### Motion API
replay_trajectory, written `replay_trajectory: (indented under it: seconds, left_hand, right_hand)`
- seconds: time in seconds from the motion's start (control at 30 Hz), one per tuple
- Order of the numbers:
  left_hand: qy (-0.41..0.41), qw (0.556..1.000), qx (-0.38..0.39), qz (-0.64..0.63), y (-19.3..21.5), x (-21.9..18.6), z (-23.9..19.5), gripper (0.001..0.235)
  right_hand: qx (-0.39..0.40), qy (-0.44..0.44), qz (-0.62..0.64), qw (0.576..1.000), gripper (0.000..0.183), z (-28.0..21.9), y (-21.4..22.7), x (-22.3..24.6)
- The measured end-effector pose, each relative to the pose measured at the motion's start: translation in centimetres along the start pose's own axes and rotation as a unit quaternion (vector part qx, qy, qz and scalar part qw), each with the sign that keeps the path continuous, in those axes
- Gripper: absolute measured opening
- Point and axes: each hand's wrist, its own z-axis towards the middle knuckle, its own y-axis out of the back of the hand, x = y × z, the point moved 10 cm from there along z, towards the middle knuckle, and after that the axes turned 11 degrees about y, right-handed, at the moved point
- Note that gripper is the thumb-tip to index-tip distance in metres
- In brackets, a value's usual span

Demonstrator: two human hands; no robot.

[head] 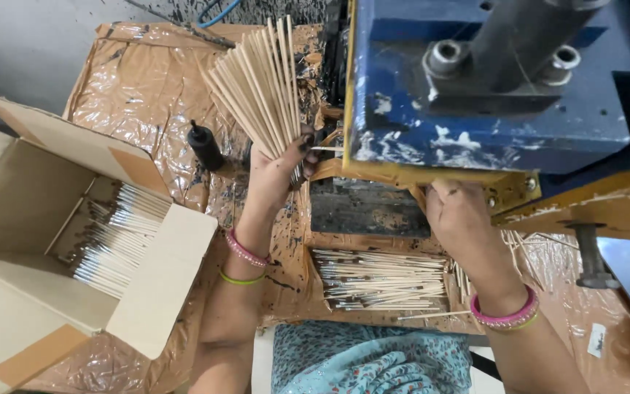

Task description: The recorder is using a manual machine to apply incense paste to thin wooden sticks and then collecting the finished sticks into a bundle.

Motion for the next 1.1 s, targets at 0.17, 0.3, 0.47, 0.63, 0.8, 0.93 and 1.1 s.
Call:
replay_trajectory:
  seconds: [0.17, 0.3, 0.47, 0.63, 0.8, 0.93, 1.1]
  left_hand:
    - [0.001, 1.000, 0.006, -0.018, -0.1, 0.1, -0.3, 0.021]
    - [-0.064, 0.998, -0.024, 0.002, -1.8, -2.5, -3.2, 0.030]
    - [-0.046, 0.992, -0.114, 0.014, 4.4, 2.5, -7.6, 0.027]
    - [-0.035, 0.993, -0.115, 0.001, 8.3, 7.2, -11.8, 0.020]
    - [-0.049, 0.961, 0.104, 0.250, -2.5, 4.4, -13.5, 0.041]
    - [-0.125, 0.869, 0.264, 0.399, -7.0, 1.9, -12.9, 0.035]
    - [-0.114, 0.974, 0.044, 0.189, -0.9, -4.5, -8.4, 0.024]
  right_hand:
    - [0.090, -0.124, -0.007, 0.988, 0.019, -2.8, -4.6, -7.3]
    - [-0.030, 0.082, -0.133, 0.987, 0.020, 3.4, 5.5, 5.2]
    - [-0.147, 0.044, -0.067, 0.986, 0.020, -7.4, 6.8, -0.4]
    - [-0.231, -0.164, -0.076, 0.956, 0.007, -17.2, 7.6, -8.6]
    - [-0.116, -0.129, 0.307, 0.936, 0.026, -14.4, 1.4, -5.0]
    - [-0.096, -0.121, 0.508, 0.848, 0.027, -9.6, 0.1, -2.0]
    - [-0.064, 0.049, 0.282, 0.956, 0.030, -3.6, 1.2, -0.6]
